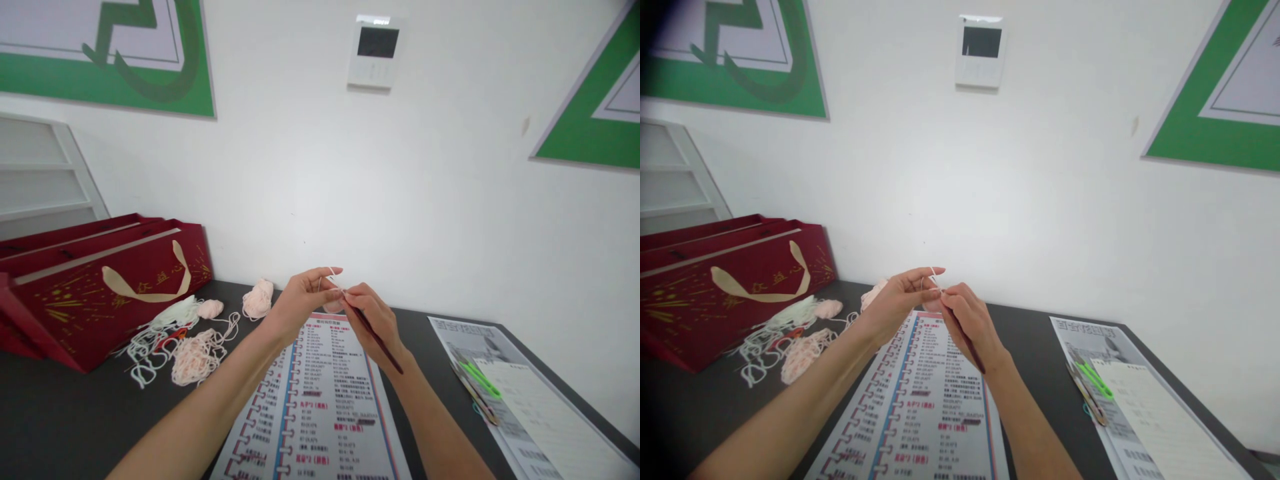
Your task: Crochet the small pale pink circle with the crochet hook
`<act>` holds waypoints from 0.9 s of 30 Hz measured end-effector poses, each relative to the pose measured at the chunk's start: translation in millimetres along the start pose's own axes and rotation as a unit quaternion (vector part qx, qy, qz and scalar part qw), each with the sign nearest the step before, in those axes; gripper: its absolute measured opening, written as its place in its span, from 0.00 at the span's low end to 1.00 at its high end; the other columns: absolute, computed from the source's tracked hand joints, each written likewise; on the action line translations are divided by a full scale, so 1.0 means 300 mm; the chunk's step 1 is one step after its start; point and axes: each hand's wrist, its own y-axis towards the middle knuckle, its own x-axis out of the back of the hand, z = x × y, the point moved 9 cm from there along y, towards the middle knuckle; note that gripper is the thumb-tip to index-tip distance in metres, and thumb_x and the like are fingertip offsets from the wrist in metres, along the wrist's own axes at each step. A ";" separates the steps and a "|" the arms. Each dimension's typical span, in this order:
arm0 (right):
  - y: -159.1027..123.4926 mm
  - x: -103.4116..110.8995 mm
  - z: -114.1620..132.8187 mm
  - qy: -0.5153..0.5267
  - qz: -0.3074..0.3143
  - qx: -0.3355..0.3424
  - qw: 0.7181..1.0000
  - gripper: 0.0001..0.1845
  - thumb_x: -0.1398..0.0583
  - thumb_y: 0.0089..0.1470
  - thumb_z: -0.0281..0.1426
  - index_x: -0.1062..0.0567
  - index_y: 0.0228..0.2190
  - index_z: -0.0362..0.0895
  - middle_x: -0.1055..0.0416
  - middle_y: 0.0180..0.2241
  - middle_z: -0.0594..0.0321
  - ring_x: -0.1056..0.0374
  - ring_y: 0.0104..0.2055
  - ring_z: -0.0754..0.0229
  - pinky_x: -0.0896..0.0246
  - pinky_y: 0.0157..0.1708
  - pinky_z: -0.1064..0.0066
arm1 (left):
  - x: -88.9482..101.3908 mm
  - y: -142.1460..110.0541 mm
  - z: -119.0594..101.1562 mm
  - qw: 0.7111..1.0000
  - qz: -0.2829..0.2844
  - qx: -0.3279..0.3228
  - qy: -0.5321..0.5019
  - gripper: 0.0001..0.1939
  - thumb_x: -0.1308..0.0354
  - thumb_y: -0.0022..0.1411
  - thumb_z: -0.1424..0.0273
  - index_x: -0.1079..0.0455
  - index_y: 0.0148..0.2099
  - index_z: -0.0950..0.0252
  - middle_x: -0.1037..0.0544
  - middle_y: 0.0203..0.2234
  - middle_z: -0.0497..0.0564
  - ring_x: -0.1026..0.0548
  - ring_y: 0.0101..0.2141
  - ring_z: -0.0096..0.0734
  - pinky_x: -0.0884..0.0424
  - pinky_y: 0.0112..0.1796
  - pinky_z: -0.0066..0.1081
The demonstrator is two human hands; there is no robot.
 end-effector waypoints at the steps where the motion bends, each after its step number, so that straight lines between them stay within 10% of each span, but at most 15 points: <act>1: -0.004 -0.003 0.001 -0.006 0.009 0.018 1.000 0.11 0.44 0.56 0.22 0.32 0.39 0.49 0.30 0.36 0.59 0.32 0.36 0.58 0.35 0.34 0.65 | -0.003 0.002 0.010 0.999 0.008 0.019 -0.027 0.20 0.33 0.49 0.73 0.28 0.47 0.66 0.25 0.23 0.44 0.29 0.25 0.23 0.35 0.37 0.29; 9: -0.032 -0.042 0.009 -0.141 0.002 0.077 0.987 0.12 0.45 0.55 0.20 0.31 0.39 0.46 0.30 0.36 0.55 0.36 0.35 0.55 0.38 0.31 0.63 | 0.008 0.016 0.049 0.997 -0.024 0.025 -0.073 0.21 0.33 0.49 0.73 0.29 0.47 0.69 0.27 0.22 0.44 0.30 0.24 0.22 0.36 0.33 0.27; 15: -0.014 -0.006 -0.017 0.008 -0.090 -0.118 0.989 0.06 0.45 0.57 0.24 0.34 0.31 0.46 0.34 0.28 0.64 0.38 0.27 0.63 0.42 0.28 0.70 | 0.062 0.024 -0.010 0.991 -0.086 -0.069 0.079 0.21 0.37 0.52 0.72 0.30 0.50 0.68 0.29 0.24 0.44 0.30 0.28 0.24 0.34 0.35 0.27; 22: -0.054 -0.025 -0.148 0.351 -0.204 -0.361 0.839 0.11 0.44 0.56 0.30 0.38 0.22 0.45 0.37 0.21 0.70 0.41 0.20 0.67 0.43 0.22 0.72 | 0.072 0.016 -0.046 0.955 -0.091 -0.145 0.242 0.19 0.41 0.55 0.73 0.29 0.51 0.65 0.26 0.28 0.47 0.29 0.32 0.27 0.33 0.40 0.30; 27: 0.011 0.016 -0.067 0.124 -0.058 -0.224 0.965 0.05 0.44 0.57 0.27 0.33 0.28 0.45 0.35 0.24 0.67 0.38 0.25 0.65 0.42 0.27 0.71 | 0.070 0.015 -0.069 0.954 -0.075 -0.135 0.257 0.18 0.43 0.56 0.73 0.29 0.50 0.67 0.27 0.27 0.47 0.30 0.30 0.27 0.33 0.39 0.31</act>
